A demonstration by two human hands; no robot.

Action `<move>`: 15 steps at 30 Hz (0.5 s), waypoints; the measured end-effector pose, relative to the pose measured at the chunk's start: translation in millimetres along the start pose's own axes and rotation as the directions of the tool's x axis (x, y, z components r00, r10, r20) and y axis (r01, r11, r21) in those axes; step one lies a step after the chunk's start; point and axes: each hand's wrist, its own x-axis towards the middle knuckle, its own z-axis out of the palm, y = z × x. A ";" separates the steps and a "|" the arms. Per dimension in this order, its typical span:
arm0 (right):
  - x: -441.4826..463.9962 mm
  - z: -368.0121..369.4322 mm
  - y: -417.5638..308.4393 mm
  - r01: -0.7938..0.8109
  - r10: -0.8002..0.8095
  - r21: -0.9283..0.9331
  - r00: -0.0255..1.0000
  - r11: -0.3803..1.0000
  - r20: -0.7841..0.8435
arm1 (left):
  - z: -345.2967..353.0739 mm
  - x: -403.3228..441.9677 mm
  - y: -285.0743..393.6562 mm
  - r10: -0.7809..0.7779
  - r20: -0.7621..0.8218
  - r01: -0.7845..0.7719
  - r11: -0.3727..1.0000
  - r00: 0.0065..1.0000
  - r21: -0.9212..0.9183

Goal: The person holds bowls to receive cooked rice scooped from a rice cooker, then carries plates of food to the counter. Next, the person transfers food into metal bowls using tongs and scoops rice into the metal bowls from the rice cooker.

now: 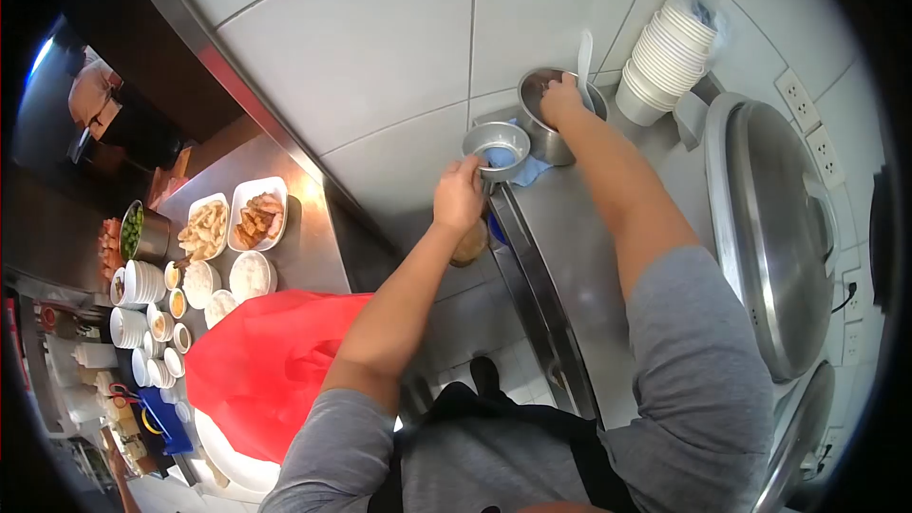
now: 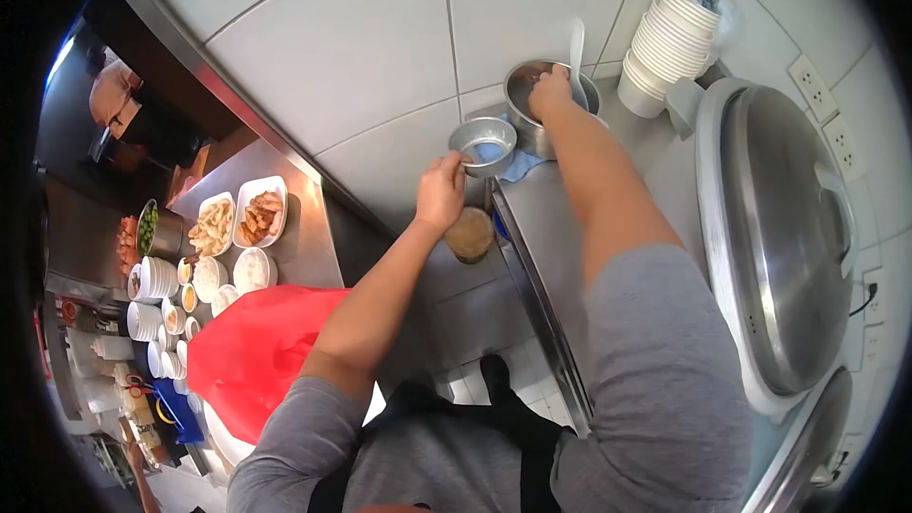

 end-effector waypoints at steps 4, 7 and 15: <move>-20.8 -13.3 3.3 0.037 -0.037 0.031 0.999 0.999 0.011 | 5.2 5.6 1.2 -0.190 0.021 0.190 0.963 0.982 -0.189; -11.6 -10.7 -2.9 0.096 -0.096 0.012 0.994 0.995 0.055 | 12.1 14.8 5.7 -0.400 0.071 0.405 0.883 0.914 -0.238; 16.5 19.1 -1.6 0.046 -0.062 0.263 0.997 0.964 0.054 | 2.5 29.0 26.4 -0.731 0.367 0.678 0.177 0.576 -0.713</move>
